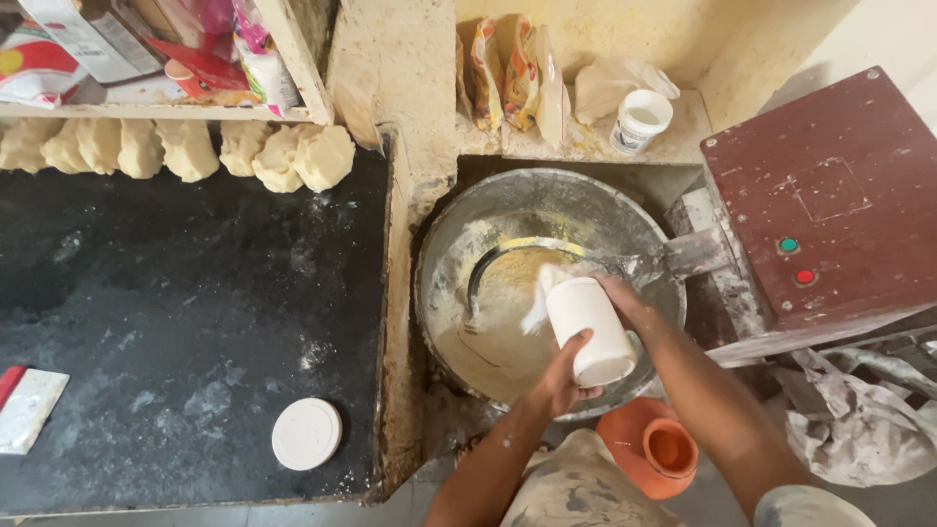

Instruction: The person prepares a mixture by pouring custard powder, a clear liquid from a bag, and a white powder from a container into a large mixing bowl, stirring the contents with a handheld sifter and adding flour from another bag.

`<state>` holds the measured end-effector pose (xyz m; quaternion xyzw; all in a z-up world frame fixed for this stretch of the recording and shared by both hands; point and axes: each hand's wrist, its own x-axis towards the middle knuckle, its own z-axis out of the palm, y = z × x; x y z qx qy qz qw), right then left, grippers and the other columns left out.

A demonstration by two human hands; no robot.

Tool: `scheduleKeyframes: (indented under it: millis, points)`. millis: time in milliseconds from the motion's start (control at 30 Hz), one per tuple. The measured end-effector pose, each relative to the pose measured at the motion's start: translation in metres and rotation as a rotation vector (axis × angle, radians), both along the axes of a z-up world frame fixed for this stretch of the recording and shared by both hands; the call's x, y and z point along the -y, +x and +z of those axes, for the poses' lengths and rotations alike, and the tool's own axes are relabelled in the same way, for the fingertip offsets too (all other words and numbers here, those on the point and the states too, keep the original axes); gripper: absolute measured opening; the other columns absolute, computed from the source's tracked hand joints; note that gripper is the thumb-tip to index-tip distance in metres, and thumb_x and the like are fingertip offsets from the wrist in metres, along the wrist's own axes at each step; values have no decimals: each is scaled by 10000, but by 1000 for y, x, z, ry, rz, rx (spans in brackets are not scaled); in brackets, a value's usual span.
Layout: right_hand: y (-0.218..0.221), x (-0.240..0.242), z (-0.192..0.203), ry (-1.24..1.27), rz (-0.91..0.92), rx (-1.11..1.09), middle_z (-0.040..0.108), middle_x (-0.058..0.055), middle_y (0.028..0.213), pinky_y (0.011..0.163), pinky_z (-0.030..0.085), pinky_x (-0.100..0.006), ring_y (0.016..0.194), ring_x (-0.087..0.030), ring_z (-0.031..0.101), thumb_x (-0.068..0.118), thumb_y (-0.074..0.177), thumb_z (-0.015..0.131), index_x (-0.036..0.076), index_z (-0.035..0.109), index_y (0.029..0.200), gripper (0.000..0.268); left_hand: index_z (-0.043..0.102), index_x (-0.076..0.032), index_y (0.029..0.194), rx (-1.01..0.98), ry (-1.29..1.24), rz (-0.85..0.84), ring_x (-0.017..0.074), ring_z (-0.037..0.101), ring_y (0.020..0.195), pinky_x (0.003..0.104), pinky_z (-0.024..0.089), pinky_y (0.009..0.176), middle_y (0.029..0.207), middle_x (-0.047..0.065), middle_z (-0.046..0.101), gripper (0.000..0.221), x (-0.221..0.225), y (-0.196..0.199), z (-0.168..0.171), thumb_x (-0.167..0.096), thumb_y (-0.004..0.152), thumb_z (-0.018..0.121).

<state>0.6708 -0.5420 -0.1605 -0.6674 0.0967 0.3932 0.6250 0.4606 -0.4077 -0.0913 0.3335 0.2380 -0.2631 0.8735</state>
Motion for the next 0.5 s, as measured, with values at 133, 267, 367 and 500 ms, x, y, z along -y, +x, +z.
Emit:
scheduleKeyframes:
  millis: [133, 267, 367, 500]
  points:
    - [-7, -3, 3, -135, -84, 14, 734, -119, 926, 695, 583, -424, 758, -245, 701, 344, 972, 588, 113, 705, 1101, 288, 466, -278, 1415, 25, -12, -53, 212, 619, 1094, 431, 491, 827, 1225, 19, 646, 777, 3, -1, -23, -717, 808, 674]
    - [-16, 3, 8, -60, -42, -45, 732, -133, 909, 663, 587, -420, 720, -253, 698, 376, 963, 631, 72, 709, 1084, 336, 470, -304, 1400, 32, 12, -119, 209, 614, 1083, 401, 488, 818, 1249, 2, 636, 758, 10, -6, -32, -731, 800, 650]
    - [-14, -2, 18, 19, -72, 30, 732, -115, 919, 659, 594, -408, 729, -232, 705, 338, 935, 635, 103, 695, 1094, 290, 412, -315, 1399, 0, 75, -101, 234, 617, 1109, 419, 499, 833, 1284, 22, 618, 743, 6, 1, -28, -677, 805, 673]
    - [-27, 3, 20, 0, -155, 113, 705, -113, 917, 647, 595, -390, 724, -222, 693, 289, 918, 678, 89, 673, 1103, 272, 458, -270, 1471, 126, 163, -169, 217, 609, 1127, 416, 516, 842, 1350, 32, 606, 774, 6, -5, -20, -667, 849, 693]
